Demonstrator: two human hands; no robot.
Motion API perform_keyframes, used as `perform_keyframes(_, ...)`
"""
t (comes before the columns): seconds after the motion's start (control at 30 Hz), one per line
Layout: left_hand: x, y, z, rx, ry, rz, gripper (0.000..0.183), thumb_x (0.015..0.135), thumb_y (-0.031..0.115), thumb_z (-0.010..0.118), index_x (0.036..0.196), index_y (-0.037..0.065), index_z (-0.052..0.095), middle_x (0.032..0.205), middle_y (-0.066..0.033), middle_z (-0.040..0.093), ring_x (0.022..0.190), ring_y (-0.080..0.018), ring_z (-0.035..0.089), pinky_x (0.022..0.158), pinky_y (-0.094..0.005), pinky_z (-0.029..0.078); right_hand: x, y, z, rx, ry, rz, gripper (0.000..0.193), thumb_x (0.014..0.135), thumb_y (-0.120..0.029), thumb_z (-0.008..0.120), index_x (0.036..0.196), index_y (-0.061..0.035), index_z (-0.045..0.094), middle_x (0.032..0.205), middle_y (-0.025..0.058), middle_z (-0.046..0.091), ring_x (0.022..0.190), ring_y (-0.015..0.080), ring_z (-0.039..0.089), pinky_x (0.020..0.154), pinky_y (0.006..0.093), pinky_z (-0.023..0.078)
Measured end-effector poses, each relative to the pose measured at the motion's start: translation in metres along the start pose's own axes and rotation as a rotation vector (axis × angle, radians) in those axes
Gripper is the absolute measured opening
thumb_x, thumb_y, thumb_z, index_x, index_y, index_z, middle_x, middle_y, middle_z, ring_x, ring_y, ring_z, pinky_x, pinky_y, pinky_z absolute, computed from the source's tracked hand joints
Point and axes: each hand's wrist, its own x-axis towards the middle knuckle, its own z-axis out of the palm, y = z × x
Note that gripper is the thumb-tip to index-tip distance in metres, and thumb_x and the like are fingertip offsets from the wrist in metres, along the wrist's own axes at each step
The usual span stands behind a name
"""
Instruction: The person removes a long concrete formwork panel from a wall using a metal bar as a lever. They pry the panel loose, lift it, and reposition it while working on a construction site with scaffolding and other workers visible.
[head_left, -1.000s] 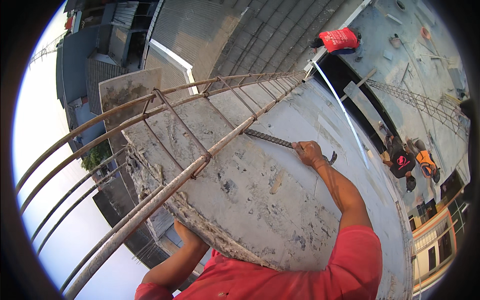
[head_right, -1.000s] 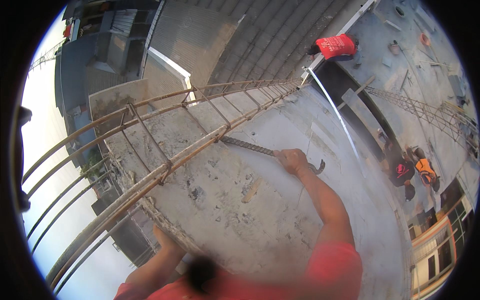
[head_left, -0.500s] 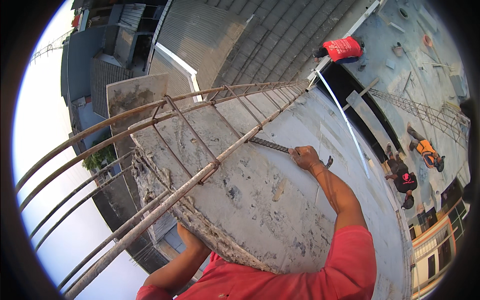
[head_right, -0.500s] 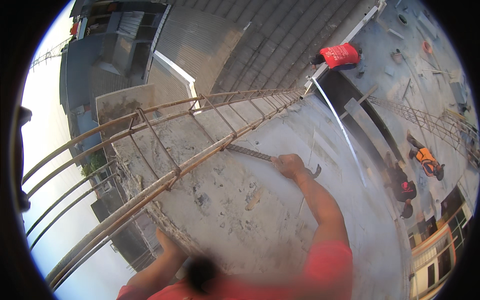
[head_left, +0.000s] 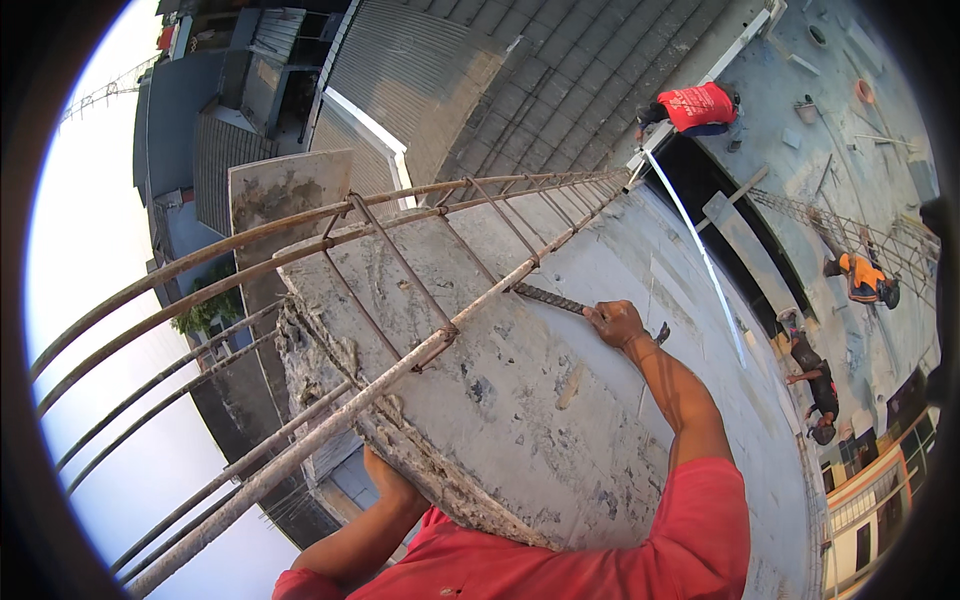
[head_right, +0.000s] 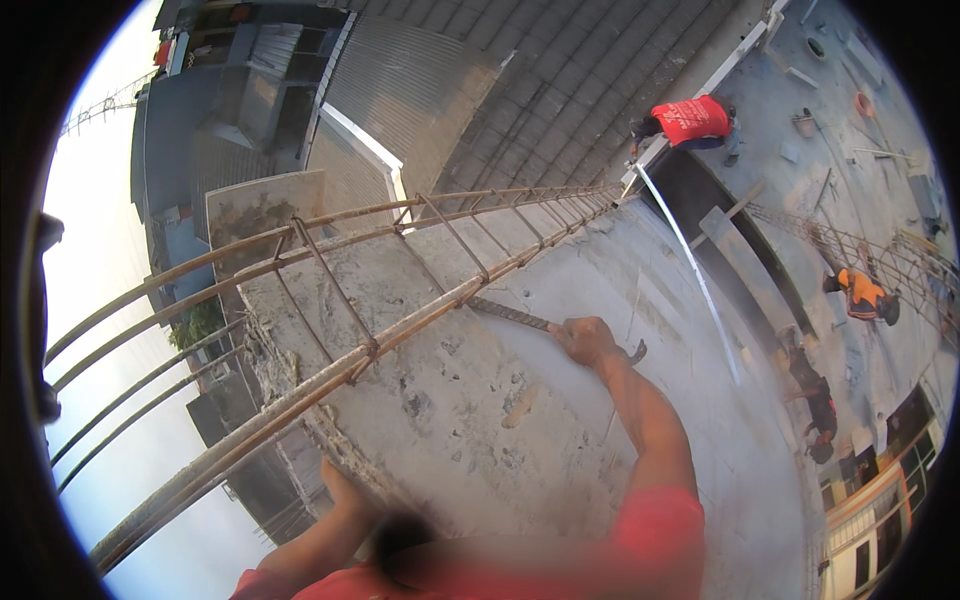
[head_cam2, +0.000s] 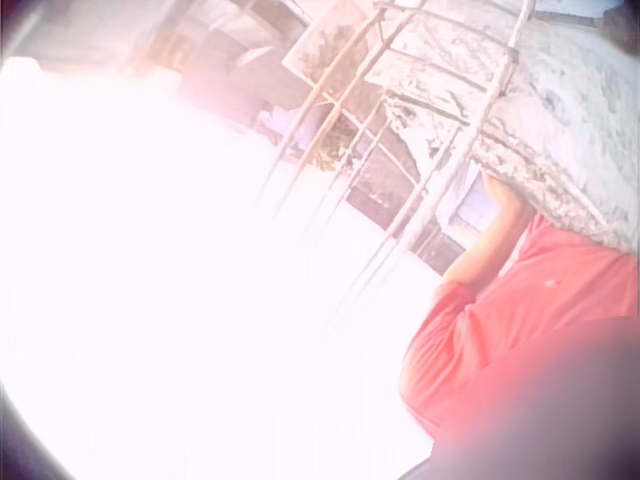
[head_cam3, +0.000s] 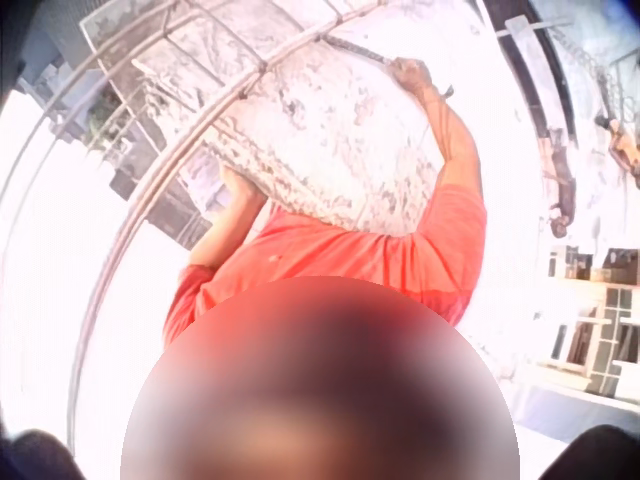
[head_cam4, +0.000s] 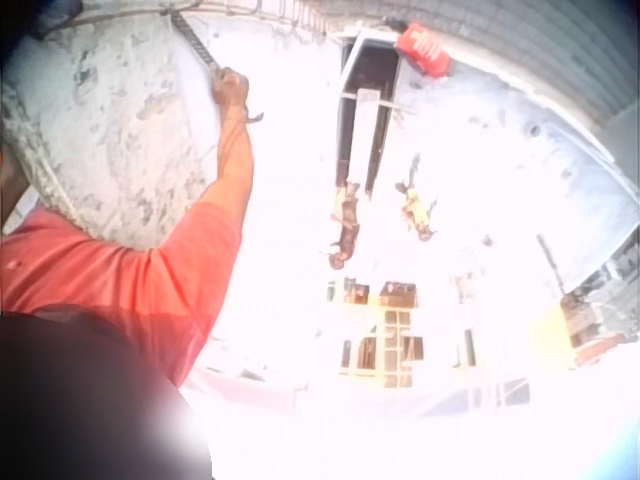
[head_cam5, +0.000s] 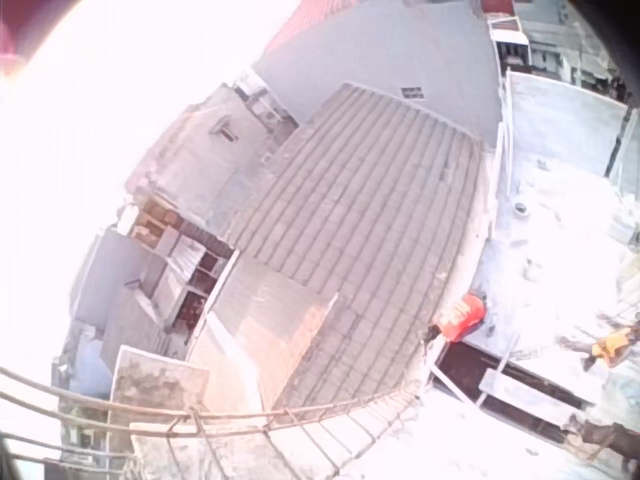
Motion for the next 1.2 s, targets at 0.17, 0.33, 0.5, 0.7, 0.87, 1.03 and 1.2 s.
perform_keyframes(0.17,0.006,-0.002,-0.002,-0.043,0.062,0.0,0.037,0.096,0.037,0.045,0.117,0.009,0.058,0.104,-0.0066,0.062,0.092,-0.024,0.061,0.079,-0.0399,0.053,-0.036,0.029,0.002,-0.067,-0.028,-0.013,0.046,0.094,-0.043,0.055,0.071,-0.0044,0.067,0.065,0.0188,0.063,0.063,0.0374,0.063,0.059,0.043,0.048)
perform_keyframes(0.33,0.003,-0.004,0.002,-0.033,0.026,0.08,0.032,0.098,0.032,0.045,0.112,0.008,0.059,0.098,-0.0067,0.064,0.084,-0.0221,0.062,0.074,-0.0388,0.055,-0.044,0.032,0.003,-0.06,0.039,-0.011,0.055,0.093,-0.048,0.054,0.066,-0.0023,0.064,0.061,0.0203,0.061,0.063,0.04,0.063,0.061,0.0463,0.049)
perform_keyframes(0.5,0.004,0.002,0.004,-0.051,0.034,0.02,0.031,0.098,0.031,0.045,0.112,0.008,0.059,0.1,-0.0078,0.064,0.087,-0.0229,0.063,0.075,-0.0394,0.055,-0.037,0.001,-0.031,-0.046,-0.107,0.055,0.059,0.096,-0.05,0.05,0.068,-0.0006,0.067,0.063,0.0219,0.062,0.065,0.0419,0.063,0.064,0.0473,0.05)
perform_keyframes(0.7,0.001,0.004,0.007,-0.037,-0.108,0.078,0.038,0.097,0.037,0.042,0.116,0.009,0.059,0.105,-0.0093,0.065,0.092,-0.0262,0.063,0.083,-0.0426,0.054,-0.076,-0.019,-0.083,-0.138,-0.156,0.06,0.066,0.095,-0.056,0.046,0.069,0.0001,0.069,0.066,0.0224,0.064,0.067,0.0424,0.064,0.066,0.0476,0.051)
perform_keyframes(0.87,-0.001,0.004,0.01,-0.095,-0.041,0.014,0.041,0.097,0.039,0.041,0.119,0.009,0.058,0.111,-0.01,0.064,0.097,-0.0275,0.063,0.086,-0.0443,0.053,-0.063,-0.002,-0.043,-0.152,-0.055,0.042,0.064,0.094,-0.055,0.048,0.065,-0.0019,0.066,0.063,0.0221,0.063,0.063,0.0419,0.062,0.061,0.0474,0.05)
perform_keyframes(1.03,0.001,0.005,0.008,-0.127,-0.057,-0.029,0.043,0.097,0.039,0.04,0.121,0.008,0.058,0.113,-0.0101,0.064,0.1,-0.0282,0.062,0.089,-0.0442,0.053,-0.042,-0.028,-0.053,-0.132,-0.146,0.081,0.065,0.095,-0.058,0.044,0.07,-0.0026,0.067,0.069,0.0229,0.065,0.071,0.0423,0.063,0.069,0.0489,0.05)
perform_keyframes(1.2,0.004,0.006,-0.004,-0.043,-0.155,0.023,0.044,0.098,0.04,0.04,0.123,0.007,0.056,0.116,-0.0115,0.063,0.102,-0.0302,0.062,0.09,-0.0447,0.052,-0.024,-0.057,-0.18,-0.516,-0.15,0.079,0.072,0.091,-0.067,0.045,0.069,-0.003,0.069,0.065,0.0199,0.064,0.066,0.0359,0.066,0.064,0.0463,0.052)
